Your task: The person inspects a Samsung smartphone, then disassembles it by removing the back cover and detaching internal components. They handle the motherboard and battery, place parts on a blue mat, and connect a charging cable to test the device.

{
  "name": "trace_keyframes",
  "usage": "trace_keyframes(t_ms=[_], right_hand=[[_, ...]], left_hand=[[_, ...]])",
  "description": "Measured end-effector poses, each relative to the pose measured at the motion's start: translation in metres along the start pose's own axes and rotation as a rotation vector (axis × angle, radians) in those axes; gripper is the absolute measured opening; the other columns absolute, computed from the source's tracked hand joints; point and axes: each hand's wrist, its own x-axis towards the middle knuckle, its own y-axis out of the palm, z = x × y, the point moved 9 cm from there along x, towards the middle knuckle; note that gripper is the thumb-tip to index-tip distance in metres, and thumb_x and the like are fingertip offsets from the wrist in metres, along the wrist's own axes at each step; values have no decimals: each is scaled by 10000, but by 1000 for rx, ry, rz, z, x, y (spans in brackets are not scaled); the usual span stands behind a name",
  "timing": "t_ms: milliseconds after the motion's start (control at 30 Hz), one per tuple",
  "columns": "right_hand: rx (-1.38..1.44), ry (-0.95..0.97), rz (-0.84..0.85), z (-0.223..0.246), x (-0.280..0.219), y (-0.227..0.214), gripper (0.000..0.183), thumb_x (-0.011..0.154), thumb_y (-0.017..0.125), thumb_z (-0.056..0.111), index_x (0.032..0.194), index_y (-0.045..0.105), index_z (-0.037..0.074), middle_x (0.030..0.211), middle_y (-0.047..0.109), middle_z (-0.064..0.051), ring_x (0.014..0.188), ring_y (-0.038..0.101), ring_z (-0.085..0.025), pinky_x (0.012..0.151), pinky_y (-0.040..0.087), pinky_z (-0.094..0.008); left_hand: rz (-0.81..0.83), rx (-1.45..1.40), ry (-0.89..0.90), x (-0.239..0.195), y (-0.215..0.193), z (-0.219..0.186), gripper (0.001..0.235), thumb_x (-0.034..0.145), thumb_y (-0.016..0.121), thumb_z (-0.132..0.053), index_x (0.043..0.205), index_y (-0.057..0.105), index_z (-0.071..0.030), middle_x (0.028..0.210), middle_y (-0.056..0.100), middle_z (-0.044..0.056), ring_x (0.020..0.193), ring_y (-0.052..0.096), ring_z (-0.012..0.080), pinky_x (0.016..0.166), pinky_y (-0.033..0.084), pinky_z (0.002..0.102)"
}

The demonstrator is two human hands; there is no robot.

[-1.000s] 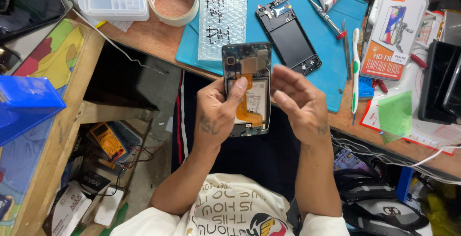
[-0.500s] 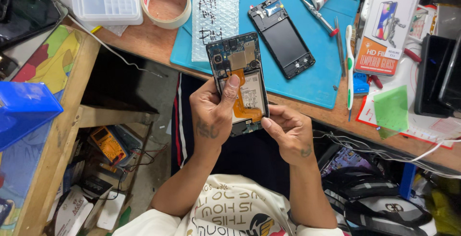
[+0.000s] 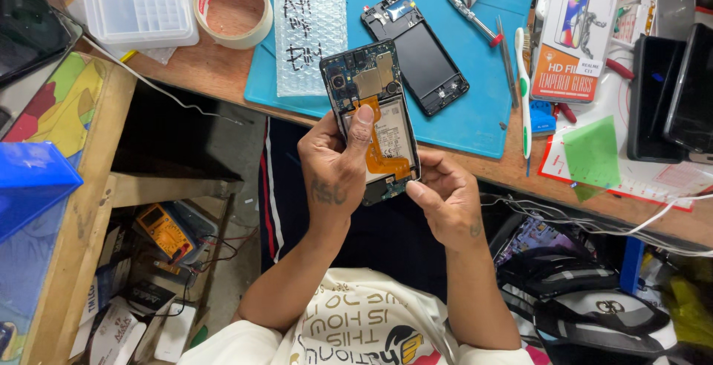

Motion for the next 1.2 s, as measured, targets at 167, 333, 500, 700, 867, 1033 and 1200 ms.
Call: trace_keyframes(t_ms=[167, 333, 500, 700, 867, 1033, 1200], right_hand=[[-148, -41, -71, 2, -1, 3, 430, 933, 706, -20, 1331, 566, -107, 1275, 679, -169, 1206, 646, -193, 1098, 493, -340], [-135, -22, -109, -2, -2, 2, 415, 936, 707, -36, 1322, 569, -99, 1232, 690, -162, 1149, 658, -178, 1035, 523, -309], [-159, -19, -159, -2, -5, 0, 407, 938, 694, -38, 1319, 567, -104, 1210, 700, -154, 1117, 664, -161, 992, 531, -283], [-134, -20, -194, 0, -10, -4, 410, 948, 687, -45, 1335, 564, -102, 1192, 703, -144, 1080, 655, -150, 942, 522, -267], [-127, -42, -195, 6, -19, -15, 412, 938, 698, -35, 1324, 567, -97, 1224, 696, -145, 1132, 652, -158, 1007, 518, -285], [-125, -48, -225, 17, -30, -39, 455, 918, 712, 2, 1339, 565, -93, 1251, 695, -152, 1160, 659, -172, 1049, 516, -309], [-178, -65, -233, 24, -39, -53, 460, 923, 709, 6, 1350, 568, -91, 1257, 691, -149, 1173, 650, -161, 1045, 507, -293]], left_hand=[[-15, 83, 30, -2, 1, -4, 299, 1048, 650, -264, 1024, 739, 20, 805, 730, 20, 707, 623, 23, 630, 483, 204], [-27, 72, 41, -3, 3, -3, 292, 1044, 651, -261, 1045, 738, 18, 817, 726, 4, 718, 615, 13, 636, 485, 196], [-62, 83, 33, -5, 4, 3, 289, 1036, 657, -258, 1040, 739, 19, 803, 711, -3, 707, 601, 12, 618, 472, 197], [-56, 46, 47, -8, 9, 8, 278, 1043, 662, -251, 1047, 735, 17, 844, 712, -1, 749, 595, 18, 663, 476, 202], [17, -47, -34, -10, 18, 17, 251, 1028, 674, -211, 1086, 727, 28, 928, 725, 26, 837, 627, 53, 760, 511, 226], [274, -121, -157, -8, 35, 25, 287, 985, 698, -145, 1192, 688, 53, 1048, 738, 79, 965, 675, 129, 901, 550, 286], [474, -101, -227, -23, 54, 37, 464, 950, 690, -65, 1374, 532, 39, 1228, 688, 109, 1147, 667, 190, 1029, 545, 356]])
